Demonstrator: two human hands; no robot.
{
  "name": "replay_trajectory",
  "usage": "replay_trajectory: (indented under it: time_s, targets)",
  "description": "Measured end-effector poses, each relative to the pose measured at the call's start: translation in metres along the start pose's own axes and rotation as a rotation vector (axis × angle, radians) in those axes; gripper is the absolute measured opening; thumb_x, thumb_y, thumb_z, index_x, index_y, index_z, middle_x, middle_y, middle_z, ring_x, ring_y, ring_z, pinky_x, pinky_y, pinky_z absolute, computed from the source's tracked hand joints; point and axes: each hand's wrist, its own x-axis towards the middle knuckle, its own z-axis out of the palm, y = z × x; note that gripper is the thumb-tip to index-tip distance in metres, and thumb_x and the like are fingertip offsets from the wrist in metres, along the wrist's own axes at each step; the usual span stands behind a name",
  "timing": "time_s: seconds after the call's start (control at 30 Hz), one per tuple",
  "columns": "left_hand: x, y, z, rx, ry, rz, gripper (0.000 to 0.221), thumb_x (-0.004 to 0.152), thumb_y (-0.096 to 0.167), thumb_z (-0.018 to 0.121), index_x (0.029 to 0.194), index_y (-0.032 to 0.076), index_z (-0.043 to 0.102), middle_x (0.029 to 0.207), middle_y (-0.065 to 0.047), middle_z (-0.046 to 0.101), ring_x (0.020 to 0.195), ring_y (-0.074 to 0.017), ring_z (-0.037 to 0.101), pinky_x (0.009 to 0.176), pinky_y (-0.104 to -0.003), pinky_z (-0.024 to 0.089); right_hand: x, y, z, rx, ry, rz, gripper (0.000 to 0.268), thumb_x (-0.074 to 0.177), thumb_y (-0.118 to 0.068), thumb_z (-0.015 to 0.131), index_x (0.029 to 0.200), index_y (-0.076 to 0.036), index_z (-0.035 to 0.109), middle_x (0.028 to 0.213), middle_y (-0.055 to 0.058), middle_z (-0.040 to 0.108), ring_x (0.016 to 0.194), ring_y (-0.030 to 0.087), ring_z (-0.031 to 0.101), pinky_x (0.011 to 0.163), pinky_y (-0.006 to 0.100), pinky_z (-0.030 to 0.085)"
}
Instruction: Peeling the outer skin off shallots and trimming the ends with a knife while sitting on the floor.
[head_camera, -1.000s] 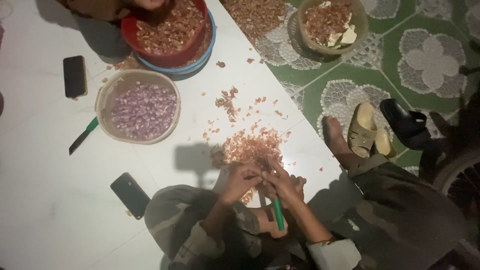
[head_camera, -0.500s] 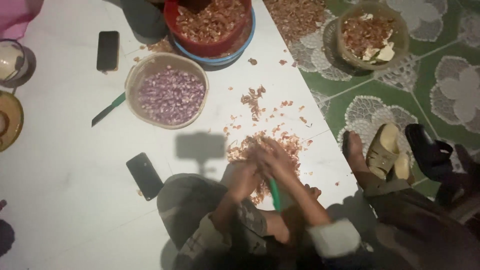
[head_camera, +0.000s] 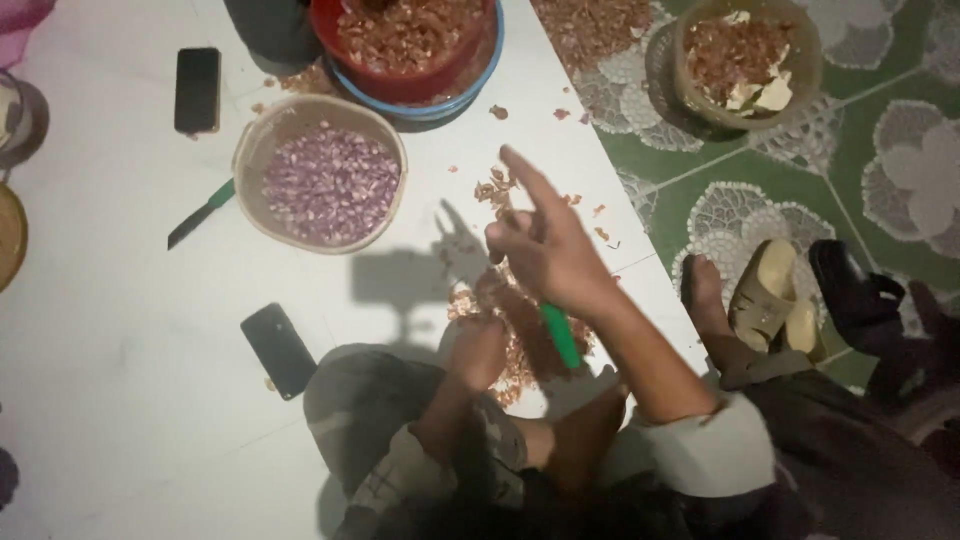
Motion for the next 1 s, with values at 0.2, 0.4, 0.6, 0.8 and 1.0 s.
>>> replay_trajectory:
  time_s: [0.2,0.4,0.6,0.8,1.0]
  targets:
    - [0.014,0.007,-0.054,0.031,0.512,0.344,0.037,0.086,0.004,0.066,0.121,-0.009,0.063,0.106,-0.030,0.073,0.087,-0.0421,0.074,0.073,-0.058,0.058,-0.018,0.023,-0.029,0.234,-0.040,-0.039,0.075,0.099,-0.010,0.057,0.164,-0.012,0.020,0.080,0.015,0.065,0.048,0.013,0.051,0.044,0.025,0.045]
    - [0.166,-0.034,-0.032,0.389,1.029,0.454,0.017,0.087,0.020,0.058,0.070,0.019,0.058,0.063,-0.002,0.051,0.057,-0.0211,0.057,0.057,-0.036,0.046,-0.067,0.069,-0.030,0.337,0.153,0.293,0.066,0.104,-0.020,0.047,0.164,-0.017,0.021,0.084,0.014,0.065,0.044,0.012,0.050,0.037,0.025,0.042]
    - [0.185,0.020,-0.105,0.529,0.604,0.299,0.029,0.101,0.014,0.048,0.123,0.005,0.063,0.109,-0.016,0.066,0.088,-0.0330,0.063,0.075,-0.044,0.055,-0.092,0.181,-0.013,0.366,0.240,0.572,0.069,0.101,-0.020,0.052,0.164,-0.029,0.027,0.088,0.016,0.070,0.046,0.015,0.049,0.037,0.026,0.038]
    - [0.197,0.041,-0.114,0.585,0.347,0.102,0.028,0.096,0.012,0.053,0.123,0.013,0.061,0.110,-0.010,0.061,0.099,-0.0261,0.062,0.080,-0.035,0.056,-0.095,0.200,0.000,0.277,0.172,0.540,0.072,0.100,-0.019,0.056,0.164,-0.033,0.025,0.080,0.010,0.072,0.041,0.013,0.050,0.031,0.021,0.038]
    - [0.192,0.053,-0.128,0.588,0.242,0.152,0.022,0.094,0.002,0.057,0.114,0.006,0.067,0.106,-0.012,0.068,0.097,-0.0244,0.067,0.080,-0.035,0.060,-0.097,0.190,0.007,0.235,0.214,0.726,0.069,0.100,-0.019,0.060,0.161,-0.039,0.035,0.084,0.012,0.079,0.040,0.014,0.046,0.039,0.018,0.035]
